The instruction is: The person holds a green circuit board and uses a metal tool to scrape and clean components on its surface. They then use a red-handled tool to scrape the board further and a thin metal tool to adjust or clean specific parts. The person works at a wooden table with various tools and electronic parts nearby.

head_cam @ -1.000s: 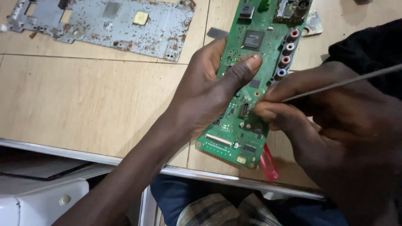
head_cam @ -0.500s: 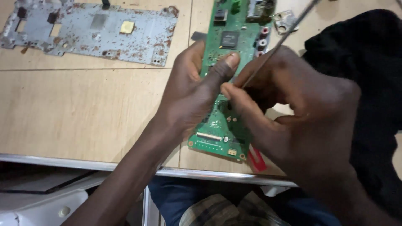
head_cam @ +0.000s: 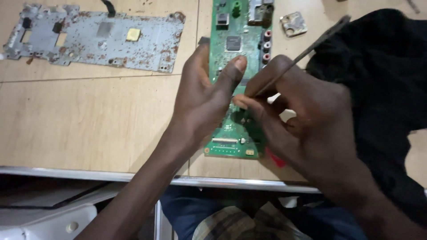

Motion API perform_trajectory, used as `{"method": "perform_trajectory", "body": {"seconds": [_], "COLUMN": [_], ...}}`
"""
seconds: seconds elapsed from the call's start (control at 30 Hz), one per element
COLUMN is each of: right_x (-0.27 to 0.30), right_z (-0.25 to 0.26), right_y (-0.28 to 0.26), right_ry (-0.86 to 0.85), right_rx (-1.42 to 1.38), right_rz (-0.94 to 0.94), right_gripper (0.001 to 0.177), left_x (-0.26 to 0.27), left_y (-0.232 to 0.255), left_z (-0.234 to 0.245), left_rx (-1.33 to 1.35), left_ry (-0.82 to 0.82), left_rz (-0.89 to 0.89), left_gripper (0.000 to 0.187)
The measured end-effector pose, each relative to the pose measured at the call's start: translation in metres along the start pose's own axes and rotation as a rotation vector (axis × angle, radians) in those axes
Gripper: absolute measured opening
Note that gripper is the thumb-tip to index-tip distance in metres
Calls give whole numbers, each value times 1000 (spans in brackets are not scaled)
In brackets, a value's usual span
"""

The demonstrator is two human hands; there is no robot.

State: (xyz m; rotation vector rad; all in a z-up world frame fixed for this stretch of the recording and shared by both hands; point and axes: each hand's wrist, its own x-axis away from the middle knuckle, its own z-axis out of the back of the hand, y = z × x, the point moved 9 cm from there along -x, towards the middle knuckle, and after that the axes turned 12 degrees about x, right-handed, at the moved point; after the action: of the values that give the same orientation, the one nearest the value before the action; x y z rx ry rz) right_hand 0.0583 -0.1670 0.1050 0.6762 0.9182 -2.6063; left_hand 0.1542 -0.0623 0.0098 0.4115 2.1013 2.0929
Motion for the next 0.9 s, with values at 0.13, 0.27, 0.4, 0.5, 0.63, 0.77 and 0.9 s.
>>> {"method": "perform_trajectory", "body": {"seconds": [0.13,0.27,0.4,0.5,0.63,0.77,0.9], "right_x": [4,0,8,8,5,5,3], "right_z": [1,0,-4,-12,-7,-6,0], "right_y": [2,3,4,1,2,5,1], "right_ry": [-11,18,-2,-65,-20,-39,65], "right_rx": [-52,-55,13,43,-2,-131,-43], "right_rz": [28,-25,44,58,21,-40,-10], "right_gripper": [8,16,16,17,13,13,9], "left_x": [3,2,2,2,1,4,2], "left_y": [4,5,7,5,5,5,6], "left_z": [-1,-2,-3,1,-2,-1,-3], "left_rx": [-21,-23,-60,-66,-13,-41,-54], "left_ry": [11,-6,10,30,-7,14,-13], "left_rz": [-5,-75,-26,-58,-68,25,-36], "left_gripper": [108,109,103,100,105,107,111]}}
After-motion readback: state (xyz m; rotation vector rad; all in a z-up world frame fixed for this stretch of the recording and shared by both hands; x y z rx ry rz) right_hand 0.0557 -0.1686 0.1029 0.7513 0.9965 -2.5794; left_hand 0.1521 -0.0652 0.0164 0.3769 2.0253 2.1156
